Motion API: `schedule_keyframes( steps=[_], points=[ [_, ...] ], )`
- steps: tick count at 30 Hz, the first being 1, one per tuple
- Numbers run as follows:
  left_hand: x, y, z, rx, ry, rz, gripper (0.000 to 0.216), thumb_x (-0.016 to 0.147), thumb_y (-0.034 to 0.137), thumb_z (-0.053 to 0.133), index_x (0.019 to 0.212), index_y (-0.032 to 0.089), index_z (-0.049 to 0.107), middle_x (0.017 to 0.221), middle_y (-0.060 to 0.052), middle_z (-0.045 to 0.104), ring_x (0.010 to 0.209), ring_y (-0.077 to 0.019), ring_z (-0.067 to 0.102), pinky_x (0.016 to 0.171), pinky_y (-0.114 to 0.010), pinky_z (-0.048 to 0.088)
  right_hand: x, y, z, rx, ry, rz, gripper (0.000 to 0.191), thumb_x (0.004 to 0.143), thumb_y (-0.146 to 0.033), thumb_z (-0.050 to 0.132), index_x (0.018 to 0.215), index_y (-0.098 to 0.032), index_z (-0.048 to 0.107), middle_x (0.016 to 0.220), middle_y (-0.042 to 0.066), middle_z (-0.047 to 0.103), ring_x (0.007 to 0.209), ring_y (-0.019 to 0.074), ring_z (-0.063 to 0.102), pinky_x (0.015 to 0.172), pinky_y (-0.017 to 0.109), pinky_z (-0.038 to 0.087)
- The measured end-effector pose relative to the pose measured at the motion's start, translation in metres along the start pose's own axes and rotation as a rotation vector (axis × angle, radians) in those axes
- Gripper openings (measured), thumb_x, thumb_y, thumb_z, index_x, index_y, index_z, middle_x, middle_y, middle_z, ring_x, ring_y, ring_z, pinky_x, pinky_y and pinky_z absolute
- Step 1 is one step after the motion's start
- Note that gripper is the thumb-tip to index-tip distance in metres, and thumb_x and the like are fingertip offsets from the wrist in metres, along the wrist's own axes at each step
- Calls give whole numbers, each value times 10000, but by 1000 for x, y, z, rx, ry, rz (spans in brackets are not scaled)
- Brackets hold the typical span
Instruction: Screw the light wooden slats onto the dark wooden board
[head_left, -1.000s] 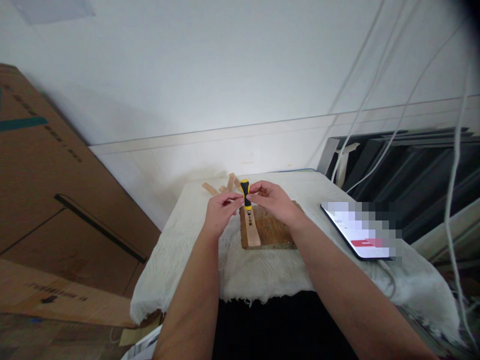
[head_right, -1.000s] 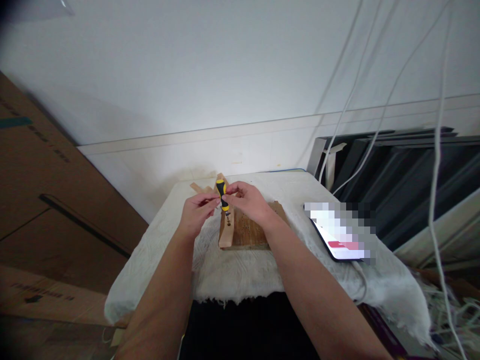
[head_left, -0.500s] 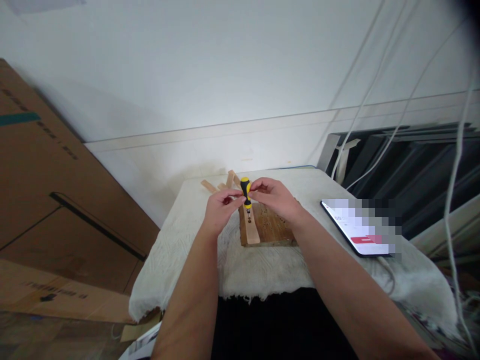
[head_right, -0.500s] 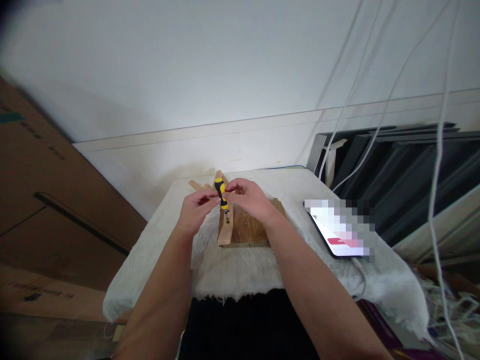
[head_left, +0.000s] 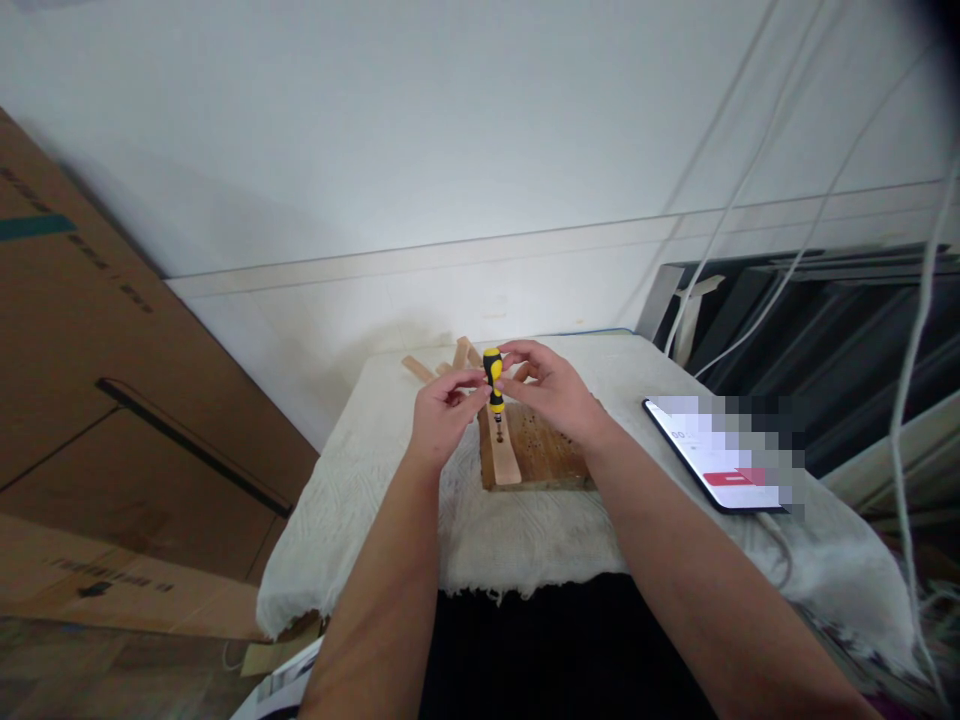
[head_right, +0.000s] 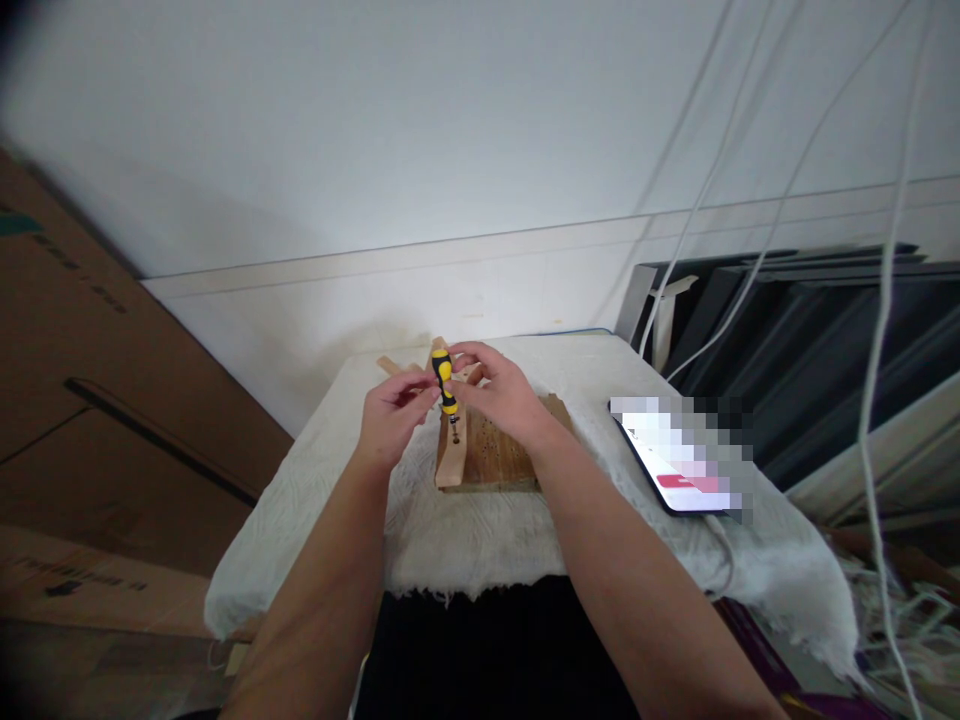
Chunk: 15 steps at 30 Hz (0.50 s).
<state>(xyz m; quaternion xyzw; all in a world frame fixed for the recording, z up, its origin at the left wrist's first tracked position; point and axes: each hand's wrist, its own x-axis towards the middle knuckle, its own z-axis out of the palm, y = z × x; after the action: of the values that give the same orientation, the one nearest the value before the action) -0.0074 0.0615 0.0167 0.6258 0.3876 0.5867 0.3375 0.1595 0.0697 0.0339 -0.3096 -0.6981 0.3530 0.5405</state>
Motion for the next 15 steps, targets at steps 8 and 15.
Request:
schedule_keyframes(
  steps=[8, 15],
  points=[
    [1, -2, 1, 87, -30, 64, 274, 674, 331, 738, 889, 164, 713, 826, -43, 693, 489, -52, 424, 458, -205, 316, -3, -7, -4, -82, 52, -37, 270, 759, -209, 579, 1018, -255, 641, 1039, 26, 613, 837, 159, 555, 648, 278, 447],
    [1, -2, 1, 50, -46, 39, 281, 686, 330, 730, 909, 160, 711, 869, -59, 701, 598, -95, 543, 516, -212, 387, -3, -8, -1, -22, 54, -28, 226, 766, -236, 584, 984, -251, 638, 1090, 27, 638, 804, 155, 560, 651, 293, 465]
  ],
)
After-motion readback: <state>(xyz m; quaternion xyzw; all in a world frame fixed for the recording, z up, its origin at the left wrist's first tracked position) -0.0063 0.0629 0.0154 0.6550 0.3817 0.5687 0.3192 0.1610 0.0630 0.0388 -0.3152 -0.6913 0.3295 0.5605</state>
